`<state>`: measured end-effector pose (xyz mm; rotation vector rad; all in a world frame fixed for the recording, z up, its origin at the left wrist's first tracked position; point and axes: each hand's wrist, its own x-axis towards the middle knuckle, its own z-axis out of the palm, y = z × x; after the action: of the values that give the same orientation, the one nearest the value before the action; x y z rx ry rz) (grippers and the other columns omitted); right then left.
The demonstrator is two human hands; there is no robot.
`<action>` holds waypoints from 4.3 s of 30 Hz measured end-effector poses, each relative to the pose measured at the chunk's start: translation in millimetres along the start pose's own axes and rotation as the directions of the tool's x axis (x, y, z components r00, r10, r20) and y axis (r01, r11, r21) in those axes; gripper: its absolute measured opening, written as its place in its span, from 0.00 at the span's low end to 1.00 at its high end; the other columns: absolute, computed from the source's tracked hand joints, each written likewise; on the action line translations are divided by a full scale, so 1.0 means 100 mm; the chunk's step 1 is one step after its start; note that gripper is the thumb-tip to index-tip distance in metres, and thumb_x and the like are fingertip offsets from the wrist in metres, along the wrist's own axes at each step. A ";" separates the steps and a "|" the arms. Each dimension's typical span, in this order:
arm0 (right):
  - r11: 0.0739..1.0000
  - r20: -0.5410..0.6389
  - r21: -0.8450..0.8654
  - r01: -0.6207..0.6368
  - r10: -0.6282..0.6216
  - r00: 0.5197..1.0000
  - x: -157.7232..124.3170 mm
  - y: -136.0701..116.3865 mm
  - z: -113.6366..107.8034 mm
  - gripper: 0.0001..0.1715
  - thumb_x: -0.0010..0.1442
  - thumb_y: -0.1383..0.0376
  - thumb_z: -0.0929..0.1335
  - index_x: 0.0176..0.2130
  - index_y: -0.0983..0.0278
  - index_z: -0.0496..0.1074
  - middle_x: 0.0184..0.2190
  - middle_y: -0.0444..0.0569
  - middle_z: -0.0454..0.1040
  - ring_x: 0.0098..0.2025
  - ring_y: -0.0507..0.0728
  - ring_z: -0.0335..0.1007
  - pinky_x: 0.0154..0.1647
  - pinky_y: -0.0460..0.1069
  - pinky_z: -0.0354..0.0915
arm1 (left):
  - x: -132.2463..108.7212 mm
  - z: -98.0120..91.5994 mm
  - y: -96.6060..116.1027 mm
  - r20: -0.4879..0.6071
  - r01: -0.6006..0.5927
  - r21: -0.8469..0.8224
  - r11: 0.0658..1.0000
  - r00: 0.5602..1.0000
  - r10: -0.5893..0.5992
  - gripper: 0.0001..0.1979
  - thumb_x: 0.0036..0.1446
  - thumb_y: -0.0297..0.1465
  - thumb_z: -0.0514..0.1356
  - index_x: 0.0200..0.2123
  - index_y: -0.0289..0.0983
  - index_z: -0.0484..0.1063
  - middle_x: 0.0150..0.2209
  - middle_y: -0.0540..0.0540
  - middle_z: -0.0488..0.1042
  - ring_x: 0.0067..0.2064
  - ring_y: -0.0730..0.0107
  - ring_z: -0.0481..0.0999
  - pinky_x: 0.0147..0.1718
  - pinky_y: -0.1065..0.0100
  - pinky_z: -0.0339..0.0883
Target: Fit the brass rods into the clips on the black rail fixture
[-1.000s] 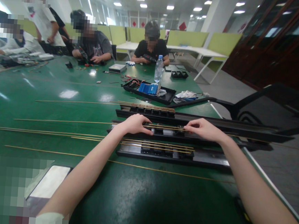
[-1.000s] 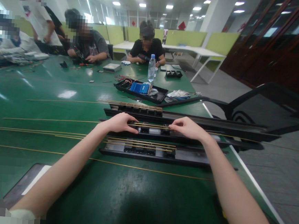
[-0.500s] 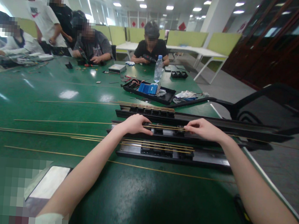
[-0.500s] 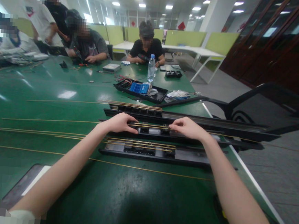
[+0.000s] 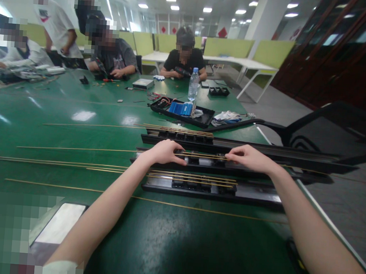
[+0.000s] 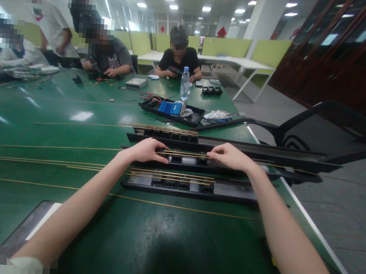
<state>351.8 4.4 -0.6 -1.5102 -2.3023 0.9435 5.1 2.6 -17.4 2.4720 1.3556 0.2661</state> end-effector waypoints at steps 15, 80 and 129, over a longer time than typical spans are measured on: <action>0.999 -0.001 -0.027 -0.016 0.016 1.000 0.00 0.02 -0.01 0.34 0.56 0.37 0.65 0.31 0.65 0.78 0.20 0.42 0.66 0.24 0.51 0.55 0.26 0.48 0.52 | -0.01 -0.02 0.02 0.008 0.009 -0.001 1.000 1.000 -0.009 0.37 0.46 0.59 0.63 0.51 0.39 0.78 0.40 0.42 0.82 0.42 0.55 0.80 0.40 0.65 0.67; 0.998 0.036 -0.012 0.061 -0.061 0.997 0.01 0.00 0.04 0.17 0.54 0.55 0.68 0.34 0.65 0.78 0.27 0.46 0.76 0.29 0.55 0.67 0.31 0.48 0.59 | 0.02 0.00 0.02 0.017 0.030 0.019 0.999 0.999 -0.030 0.39 0.45 0.61 0.62 0.52 0.40 0.78 0.43 0.41 0.82 0.45 0.53 0.79 0.41 0.65 0.69; 0.986 -0.085 0.093 0.140 -0.132 0.988 -0.01 0.02 0.03 0.15 0.54 0.55 0.70 0.33 0.65 0.78 0.30 0.48 0.80 0.33 0.58 0.73 0.37 0.50 0.66 | 0.05 0.02 0.04 0.025 0.017 0.005 1.000 1.000 -0.017 0.37 0.46 0.60 0.62 0.51 0.40 0.78 0.43 0.42 0.82 0.43 0.55 0.79 0.41 0.66 0.68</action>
<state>352.0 2.9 -4.4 -1.3088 -2.2363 0.9294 11.8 4.2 -17.6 2.4586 1.3679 0.2273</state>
